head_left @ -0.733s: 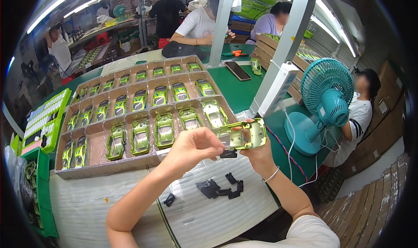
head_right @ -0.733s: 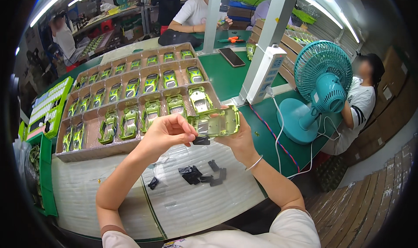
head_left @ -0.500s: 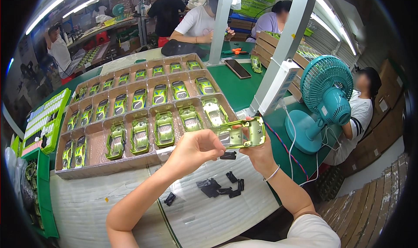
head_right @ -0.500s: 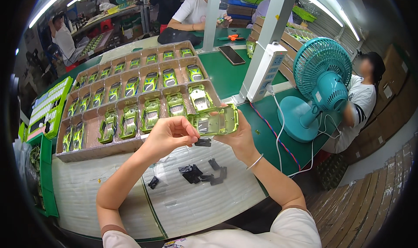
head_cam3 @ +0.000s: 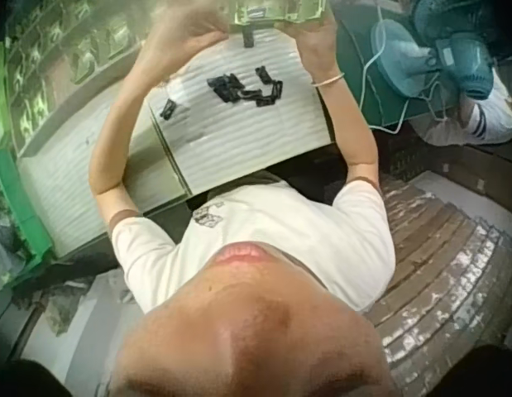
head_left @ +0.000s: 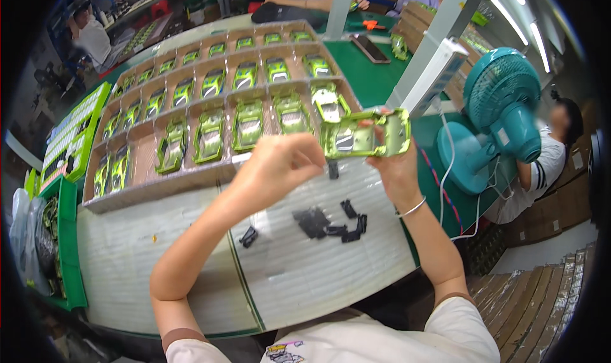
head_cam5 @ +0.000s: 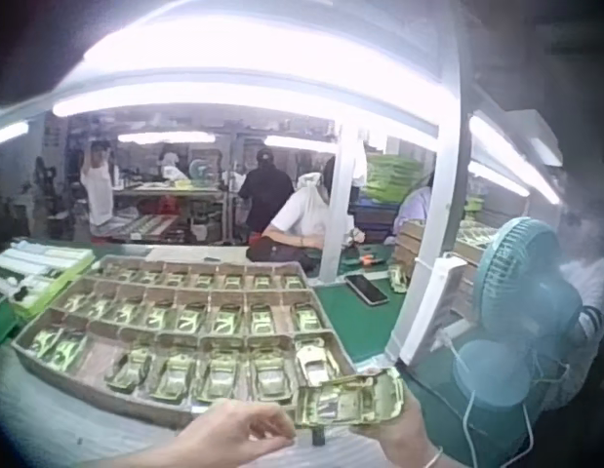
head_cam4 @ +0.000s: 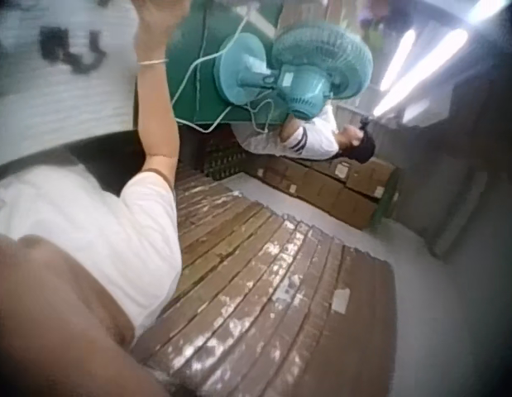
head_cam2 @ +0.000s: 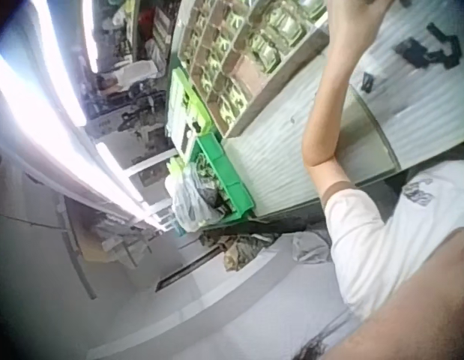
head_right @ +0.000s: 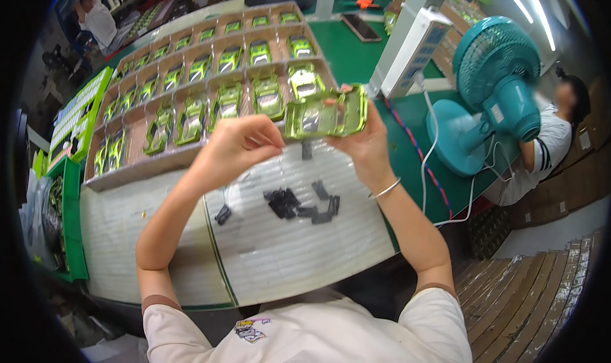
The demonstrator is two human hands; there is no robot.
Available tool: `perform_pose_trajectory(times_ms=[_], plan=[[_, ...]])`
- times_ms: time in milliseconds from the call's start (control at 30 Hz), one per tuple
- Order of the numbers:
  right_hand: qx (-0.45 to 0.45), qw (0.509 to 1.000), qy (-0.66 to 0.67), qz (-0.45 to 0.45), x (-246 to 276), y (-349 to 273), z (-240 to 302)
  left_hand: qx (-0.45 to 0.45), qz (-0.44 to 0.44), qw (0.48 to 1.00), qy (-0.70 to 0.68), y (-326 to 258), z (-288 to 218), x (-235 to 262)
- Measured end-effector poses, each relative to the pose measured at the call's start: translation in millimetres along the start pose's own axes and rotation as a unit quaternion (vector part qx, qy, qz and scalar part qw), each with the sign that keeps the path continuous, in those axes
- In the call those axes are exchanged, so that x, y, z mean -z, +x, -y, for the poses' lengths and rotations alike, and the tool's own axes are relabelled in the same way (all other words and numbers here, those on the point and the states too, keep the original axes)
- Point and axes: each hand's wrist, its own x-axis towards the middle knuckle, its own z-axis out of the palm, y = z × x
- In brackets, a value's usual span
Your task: The person assembles small green toy cars by hand, picking up black plastic components from the table and snapping them into the car bodies. The person handles the cars one at a time, rotating them to fit the parts, and places the completed units into a cardboard tray.
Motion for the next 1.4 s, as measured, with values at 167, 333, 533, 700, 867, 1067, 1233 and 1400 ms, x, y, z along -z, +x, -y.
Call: perform_pose_trajectory(times_ms=[167, 333, 533, 700, 867, 1067, 1233, 1400], plan=[[0.038, 0.999, 0.0, 0.035, 1.2, -0.7, 1.3, 0.088, 0.012, 0.993, 0.081, -45.2, -2.7, 27.4], [0.055, 0.997, 0.045, 0.027, -7.9, -2.0, -3.8, 0.192, 0.064, 0.965, 0.166, -98.3, 2.5, 40.5], [0.019, 1.0, 0.019, 0.013, -1.6, -5.0, -10.5, 0.191, 0.082, 0.954, 0.215, -118.1, 12.4, 41.3], [-0.036, 0.997, 0.052, 0.047, -0.5, -6.2, -9.3, 0.178, 0.04, 0.957, 0.224, -116.6, 14.9, 51.2], [-0.054, 0.989, 0.12, 0.064, -8.1, -8.6, -4.4, 0.146, 0.031, 0.951, 0.271, -106.7, 22.6, 15.3], [-0.08, 0.986, 0.101, 0.11, -15.8, -11.1, -2.3, 0.123, 0.032, 0.96, 0.249, -108.5, 30.5, 10.3], [-0.101, 0.985, 0.097, 0.101, -18.6, -15.3, -6.0, 0.189, 0.035, 0.959, 0.21, -100.8, 22.1, 23.6], [-0.127, 0.981, 0.08, 0.119, -24.5, -15.8, -6.3, 0.185, -0.012, 0.982, 0.043, -89.1, 2.1, 40.6]])
